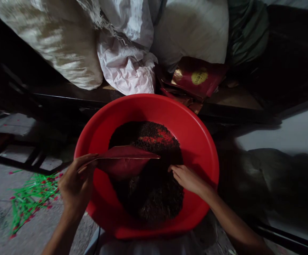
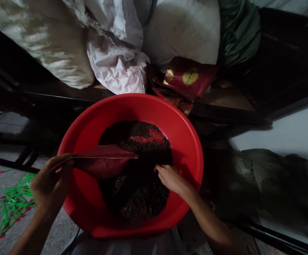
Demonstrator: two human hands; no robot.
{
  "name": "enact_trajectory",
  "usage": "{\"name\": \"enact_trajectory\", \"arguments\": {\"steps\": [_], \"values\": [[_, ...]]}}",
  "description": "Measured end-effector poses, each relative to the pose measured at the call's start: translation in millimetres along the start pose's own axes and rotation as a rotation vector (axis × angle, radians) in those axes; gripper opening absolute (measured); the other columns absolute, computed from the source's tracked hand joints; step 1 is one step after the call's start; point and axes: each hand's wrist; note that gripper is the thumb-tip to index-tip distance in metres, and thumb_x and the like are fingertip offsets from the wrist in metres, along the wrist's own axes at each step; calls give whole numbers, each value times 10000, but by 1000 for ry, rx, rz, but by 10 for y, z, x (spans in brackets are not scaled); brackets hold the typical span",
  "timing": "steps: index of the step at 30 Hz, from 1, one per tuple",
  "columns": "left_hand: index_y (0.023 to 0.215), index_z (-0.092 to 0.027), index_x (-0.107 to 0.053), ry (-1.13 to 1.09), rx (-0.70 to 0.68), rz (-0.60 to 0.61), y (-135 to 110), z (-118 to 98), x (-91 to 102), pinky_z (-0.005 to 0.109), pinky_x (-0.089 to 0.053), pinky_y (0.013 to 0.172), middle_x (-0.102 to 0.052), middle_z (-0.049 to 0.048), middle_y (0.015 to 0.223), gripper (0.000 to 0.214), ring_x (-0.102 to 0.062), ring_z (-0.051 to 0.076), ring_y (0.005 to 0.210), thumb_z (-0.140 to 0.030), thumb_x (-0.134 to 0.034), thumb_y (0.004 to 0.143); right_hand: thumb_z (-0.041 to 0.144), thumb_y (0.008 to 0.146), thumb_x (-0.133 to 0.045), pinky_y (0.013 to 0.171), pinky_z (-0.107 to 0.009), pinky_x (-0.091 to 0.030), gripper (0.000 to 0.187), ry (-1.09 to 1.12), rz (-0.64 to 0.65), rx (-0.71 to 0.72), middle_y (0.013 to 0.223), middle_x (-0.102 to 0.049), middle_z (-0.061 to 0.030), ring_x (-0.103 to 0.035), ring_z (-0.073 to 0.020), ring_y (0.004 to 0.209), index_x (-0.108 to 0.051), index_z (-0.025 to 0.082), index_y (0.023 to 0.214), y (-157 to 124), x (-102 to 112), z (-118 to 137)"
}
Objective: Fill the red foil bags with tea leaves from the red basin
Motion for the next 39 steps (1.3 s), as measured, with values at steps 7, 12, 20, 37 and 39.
{"name": "enact_trajectory", "arguments": {"steps": [7,12,20,37,39], "values": [[1014,-181,-770,-58,37,-20,66,-171,-12,290,-663,759,-807,51,973,327,-785,201,846,-491,-707,927,115,999,-507,944,-337,-556,298,-53,155,37,1099,-766,-78,-738,-226,1058,-727,206,1177,-130,17,347],[1034,-189,-772,14,26,-14,108,-165,-4,275,-648,741,-806,49,954,308,-790,204,832,-472,-691,943,428,954,-732,968,-507,-605,443,-91,156,289,1476,-613,-100,-622,-359,1339,-650,364,1385,-330,-329,791],[1010,-235,-784,25,12,83,300,-188,-36,253,-623,700,-813,22,942,332,-787,204,805,-539,-687,917,160,921,-715,1046,-411,-577,400,-51,149,410,1349,-679,-132,-688,-268,1221,-721,230,1315,213,-409,454],[985,-168,-727,-92,90,-360,309,303,-438,317,-530,777,-734,32,905,271,-694,200,848,-414,-689,879,368,1090,-263,681,-388,-623,474,1816,32,-395,1016,-796,-148,-782,-249,814,-611,123,1299,691,108,111],[970,-162,-726,-99,85,-378,319,315,-444,304,-523,758,-735,34,892,284,-693,186,826,-426,-684,874,364,1093,-263,756,-428,-635,468,1858,29,-355,1069,-798,-147,-789,-252,875,-606,135,1316,700,108,85]]}}
Point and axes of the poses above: each hand's wrist, its own y-axis towards the middle knuckle, its own x-axis out of the back of the hand, z = x × y
